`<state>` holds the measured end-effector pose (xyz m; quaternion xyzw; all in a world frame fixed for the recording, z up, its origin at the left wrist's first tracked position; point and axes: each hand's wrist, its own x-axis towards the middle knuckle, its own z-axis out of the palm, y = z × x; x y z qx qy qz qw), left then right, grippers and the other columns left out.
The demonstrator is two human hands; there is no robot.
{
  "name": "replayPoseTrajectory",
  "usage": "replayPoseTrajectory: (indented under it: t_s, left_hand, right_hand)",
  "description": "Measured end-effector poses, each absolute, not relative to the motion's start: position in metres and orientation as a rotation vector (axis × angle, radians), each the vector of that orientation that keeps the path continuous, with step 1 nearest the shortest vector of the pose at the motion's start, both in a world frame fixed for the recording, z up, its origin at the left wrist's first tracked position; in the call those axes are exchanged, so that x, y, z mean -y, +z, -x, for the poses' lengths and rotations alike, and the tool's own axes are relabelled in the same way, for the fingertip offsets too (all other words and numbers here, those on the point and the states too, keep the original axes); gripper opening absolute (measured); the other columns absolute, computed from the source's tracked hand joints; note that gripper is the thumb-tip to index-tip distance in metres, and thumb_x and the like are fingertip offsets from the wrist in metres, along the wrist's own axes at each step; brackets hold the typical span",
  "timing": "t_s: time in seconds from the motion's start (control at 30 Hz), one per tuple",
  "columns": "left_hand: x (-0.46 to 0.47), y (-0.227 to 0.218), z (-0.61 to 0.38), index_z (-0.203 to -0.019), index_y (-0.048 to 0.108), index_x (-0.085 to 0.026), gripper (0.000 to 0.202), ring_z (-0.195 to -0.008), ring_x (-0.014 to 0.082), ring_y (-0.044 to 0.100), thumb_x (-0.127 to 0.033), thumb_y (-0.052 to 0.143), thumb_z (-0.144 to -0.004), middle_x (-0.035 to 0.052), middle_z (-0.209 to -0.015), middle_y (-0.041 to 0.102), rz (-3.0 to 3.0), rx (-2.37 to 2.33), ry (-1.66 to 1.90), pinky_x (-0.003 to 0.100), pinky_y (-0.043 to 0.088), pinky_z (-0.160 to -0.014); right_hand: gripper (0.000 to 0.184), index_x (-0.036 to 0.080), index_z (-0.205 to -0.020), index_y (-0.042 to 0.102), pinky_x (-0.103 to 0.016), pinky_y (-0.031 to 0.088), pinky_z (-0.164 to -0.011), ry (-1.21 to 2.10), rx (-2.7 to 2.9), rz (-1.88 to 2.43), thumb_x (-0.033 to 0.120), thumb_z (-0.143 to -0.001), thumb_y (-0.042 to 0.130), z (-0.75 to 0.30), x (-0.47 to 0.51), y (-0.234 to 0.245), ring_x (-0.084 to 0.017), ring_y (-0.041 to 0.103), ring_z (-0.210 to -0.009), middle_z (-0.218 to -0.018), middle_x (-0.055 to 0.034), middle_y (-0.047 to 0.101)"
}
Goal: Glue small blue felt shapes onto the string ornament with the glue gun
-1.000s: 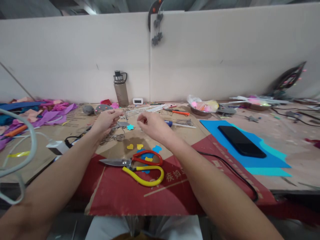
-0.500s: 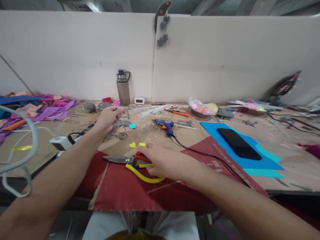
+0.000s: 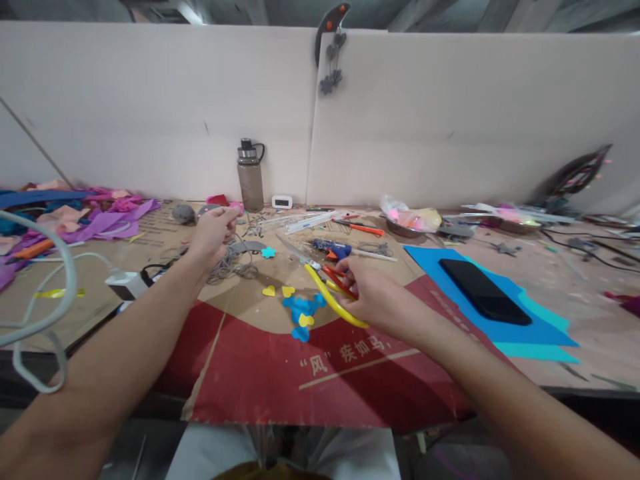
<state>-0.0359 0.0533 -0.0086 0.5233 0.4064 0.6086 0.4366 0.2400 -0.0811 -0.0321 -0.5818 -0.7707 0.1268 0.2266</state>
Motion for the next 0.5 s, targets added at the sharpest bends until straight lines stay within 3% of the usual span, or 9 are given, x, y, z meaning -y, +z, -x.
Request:
replayPoseTrajectory:
  t_s: [0.2, 0.5]
  left_hand:
    - [-0.055, -0.014, 0.032, -0.065, 0.055, -0.015, 0.020, -0.040, 0.0036, 0.025, -0.030, 0.064, -0.073, -0.0060, -0.049, 0.036, -1.367, -1.069, 1.488, 0.021, 0.016, -0.040]
    - [-0.056, -0.025, 0.024, -0.064, 0.058, -0.017, 0.023, -0.044, 0.0075, 0.034, -0.038, 0.060, -0.072, -0.0037, -0.050, 0.044, -1.654, -1.262, 1.370, 0.022, 0.024, -0.043]
  right_hand:
    - [0.015, 0.020, -0.086, 0.053, -0.026, 0.036, -0.050, 0.149, 2.152, 1.718, 0.028, -0.074, 0.055, -0.259, 0.092, -0.039, -0.015, 0.048, -0.057, -0.070, -0.0032, 0.057]
    - [0.036, 0.017, -0.108, 0.058, -0.028, 0.045, -0.067, 0.025, 2.372, 1.704, 0.021, -0.073, 0.055, -0.286, 0.077, -0.059, -0.021, 0.061, -0.082, -0.095, -0.0099, 0.066]
